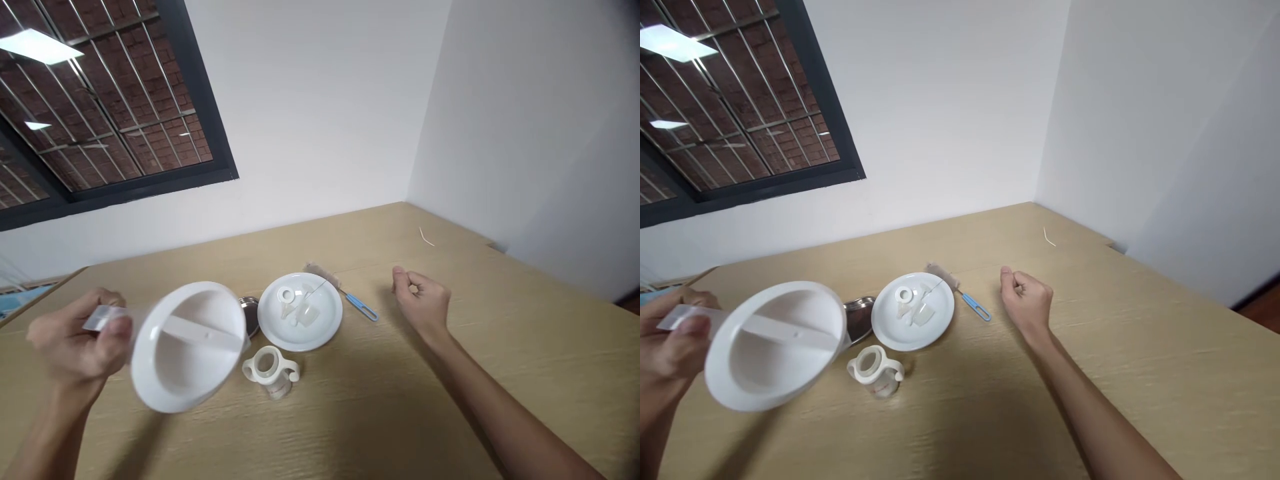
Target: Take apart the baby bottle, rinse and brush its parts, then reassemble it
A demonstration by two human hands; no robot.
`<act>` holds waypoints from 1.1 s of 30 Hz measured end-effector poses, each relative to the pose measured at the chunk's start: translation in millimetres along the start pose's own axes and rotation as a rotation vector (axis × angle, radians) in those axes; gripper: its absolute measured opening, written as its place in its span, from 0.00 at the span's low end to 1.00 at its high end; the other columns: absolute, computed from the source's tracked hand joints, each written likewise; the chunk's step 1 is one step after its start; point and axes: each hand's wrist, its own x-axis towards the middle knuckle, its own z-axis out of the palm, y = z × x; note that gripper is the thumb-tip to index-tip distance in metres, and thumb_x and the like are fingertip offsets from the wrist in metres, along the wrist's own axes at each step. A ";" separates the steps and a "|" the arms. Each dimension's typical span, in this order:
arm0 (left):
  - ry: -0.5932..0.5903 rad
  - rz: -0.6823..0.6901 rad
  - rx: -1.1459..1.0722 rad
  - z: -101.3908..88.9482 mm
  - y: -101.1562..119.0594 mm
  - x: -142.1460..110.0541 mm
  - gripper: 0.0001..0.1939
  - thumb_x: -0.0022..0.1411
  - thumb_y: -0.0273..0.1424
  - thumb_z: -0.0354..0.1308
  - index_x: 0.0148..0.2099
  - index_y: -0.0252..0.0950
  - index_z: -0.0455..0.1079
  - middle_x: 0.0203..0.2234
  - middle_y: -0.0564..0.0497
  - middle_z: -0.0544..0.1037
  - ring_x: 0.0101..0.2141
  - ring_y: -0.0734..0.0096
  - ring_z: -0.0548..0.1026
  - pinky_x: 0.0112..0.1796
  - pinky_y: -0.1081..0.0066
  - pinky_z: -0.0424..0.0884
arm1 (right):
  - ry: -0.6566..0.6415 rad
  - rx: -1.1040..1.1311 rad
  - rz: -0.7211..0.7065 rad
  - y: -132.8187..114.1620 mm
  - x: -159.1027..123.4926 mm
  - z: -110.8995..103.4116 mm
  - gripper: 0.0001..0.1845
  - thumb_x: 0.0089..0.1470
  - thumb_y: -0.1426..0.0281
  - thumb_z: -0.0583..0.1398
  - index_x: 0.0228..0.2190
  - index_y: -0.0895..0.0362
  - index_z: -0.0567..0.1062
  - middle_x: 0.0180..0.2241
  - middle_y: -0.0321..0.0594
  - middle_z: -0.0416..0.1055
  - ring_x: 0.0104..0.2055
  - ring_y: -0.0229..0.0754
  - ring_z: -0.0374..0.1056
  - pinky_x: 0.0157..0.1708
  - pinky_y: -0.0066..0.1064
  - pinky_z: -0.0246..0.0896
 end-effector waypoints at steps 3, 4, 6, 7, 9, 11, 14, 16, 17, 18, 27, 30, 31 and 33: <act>-0.060 0.372 0.070 10.0 13.4 2.1 0.22 0.54 0.53 0.53 0.22 0.41 0.65 0.10 0.55 0.63 0.12 0.72 0.59 0.17 0.72 0.53 | 0.009 0.011 -0.018 -2.1 0.0 -1.1 0.28 0.61 0.55 0.55 0.13 0.54 0.62 0.14 0.33 0.57 0.19 0.36 0.54 0.25 0.31 0.51; -0.051 0.481 0.060 14.2 14.8 3.6 0.22 0.55 0.52 0.52 0.22 0.41 0.64 0.09 0.56 0.63 0.11 0.73 0.58 0.16 0.72 0.54 | 0.011 0.014 -0.025 -3.0 0.2 -1.6 0.28 0.61 0.55 0.55 0.13 0.54 0.62 0.14 0.33 0.57 0.19 0.36 0.54 0.25 0.31 0.51; -0.020 0.627 0.025 21.7 16.3 6.8 0.21 0.56 0.52 0.52 0.23 0.41 0.64 0.08 0.56 0.62 0.10 0.73 0.58 0.14 0.73 0.54 | 0.014 0.021 -0.041 -5.0 0.5 -2.4 0.28 0.62 0.55 0.55 0.13 0.54 0.62 0.14 0.33 0.58 0.19 0.36 0.54 0.26 0.31 0.51; -0.025 0.657 0.011 24.5 17.5 8.2 0.20 0.56 0.51 0.52 0.24 0.41 0.64 0.08 0.57 0.62 0.09 0.73 0.58 0.14 0.74 0.54 | 0.015 0.025 -0.050 -5.9 0.6 -2.7 0.29 0.62 0.55 0.55 0.13 0.54 0.62 0.14 0.34 0.58 0.20 0.36 0.54 0.26 0.31 0.52; -0.028 0.674 0.000 27.2 21.7 11.0 0.20 0.56 0.51 0.51 0.25 0.41 0.63 0.08 0.57 0.62 0.09 0.73 0.59 0.13 0.73 0.54 | 0.016 0.031 -0.066 -7.2 0.9 -3.2 0.29 0.62 0.55 0.55 0.13 0.54 0.62 0.14 0.34 0.58 0.20 0.36 0.54 0.26 0.31 0.52; -0.039 0.673 0.011 26.9 28.3 14.0 0.20 0.56 0.51 0.50 0.25 0.41 0.63 0.09 0.56 0.63 0.09 0.73 0.59 0.13 0.73 0.54 | 0.018 0.035 -0.079 -7.8 1.0 -3.2 0.29 0.62 0.55 0.55 0.13 0.54 0.62 0.14 0.34 0.59 0.19 0.36 0.54 0.26 0.31 0.52; -0.034 0.698 0.011 24.1 39.6 20.0 0.20 0.55 0.53 0.50 0.25 0.42 0.61 0.09 0.55 0.62 0.10 0.71 0.59 0.14 0.72 0.53 | 0.021 0.042 -0.092 -7.9 0.8 -3.0 0.29 0.62 0.55 0.54 0.13 0.54 0.62 0.14 0.34 0.59 0.20 0.36 0.54 0.26 0.31 0.52; -0.056 0.726 0.006 22.5 46.7 24.4 0.19 0.53 0.53 0.50 0.25 0.43 0.61 0.09 0.55 0.61 0.10 0.70 0.60 0.14 0.71 0.54 | 0.021 0.046 -0.101 -7.9 0.8 -3.0 0.29 0.62 0.55 0.54 0.13 0.54 0.62 0.14 0.34 0.59 0.20 0.36 0.54 0.26 0.31 0.52; -0.076 0.734 0.007 22.1 49.9 26.4 0.19 0.53 0.52 0.51 0.25 0.43 0.61 0.10 0.55 0.61 0.10 0.70 0.60 0.14 0.71 0.55 | 0.021 0.048 -0.105 -8.0 0.8 -3.2 0.29 0.62 0.56 0.54 0.13 0.54 0.62 0.14 0.35 0.60 0.20 0.36 0.55 0.26 0.31 0.52; -0.094 0.738 0.008 22.1 52.7 28.1 0.18 0.52 0.52 0.51 0.26 0.43 0.62 0.10 0.55 0.62 0.10 0.69 0.60 0.14 0.70 0.56 | 0.021 0.049 -0.110 -8.1 0.8 -3.3 0.29 0.62 0.56 0.54 0.13 0.54 0.62 0.14 0.35 0.60 0.20 0.36 0.55 0.26 0.31 0.52; -0.151 0.761 -0.083 28.3 67.7 35.5 0.15 0.42 0.49 0.55 0.24 0.44 0.63 0.11 0.54 0.65 0.12 0.65 0.66 0.15 0.67 0.61 | 0.029 0.049 -0.135 -10.1 0.2 -5.3 0.29 0.64 0.58 0.54 0.13 0.54 0.61 0.14 0.34 0.60 0.20 0.36 0.55 0.26 0.31 0.52; -0.174 0.672 -0.092 28.5 69.0 36.3 0.16 0.34 0.50 0.57 0.21 0.45 0.64 0.10 0.54 0.64 0.12 0.65 0.66 0.16 0.65 0.63 | 0.031 0.048 -0.145 -11.8 -0.1 -6.3 0.28 0.64 0.60 0.54 0.14 0.54 0.61 0.14 0.34 0.59 0.20 0.36 0.55 0.26 0.31 0.51; -0.168 0.657 -0.110 29.0 69.1 36.4 0.17 0.31 0.51 0.58 0.20 0.45 0.64 0.10 0.55 0.63 0.12 0.65 0.65 0.15 0.65 0.63 | 0.033 0.048 -0.149 -12.3 -0.1 -6.7 0.28 0.64 0.60 0.54 0.14 0.54 0.61 0.14 0.33 0.59 0.20 0.36 0.55 0.26 0.31 0.50; -0.172 0.629 -0.144 30.8 69.4 36.6 0.18 0.27 0.52 0.59 0.18 0.46 0.64 0.09 0.56 0.62 0.11 0.67 0.63 0.15 0.64 0.63 | 0.037 0.048 -0.158 -13.3 0.2 -7.4 0.27 0.64 0.62 0.54 0.14 0.54 0.61 0.14 0.33 0.58 0.20 0.35 0.54 0.26 0.31 0.49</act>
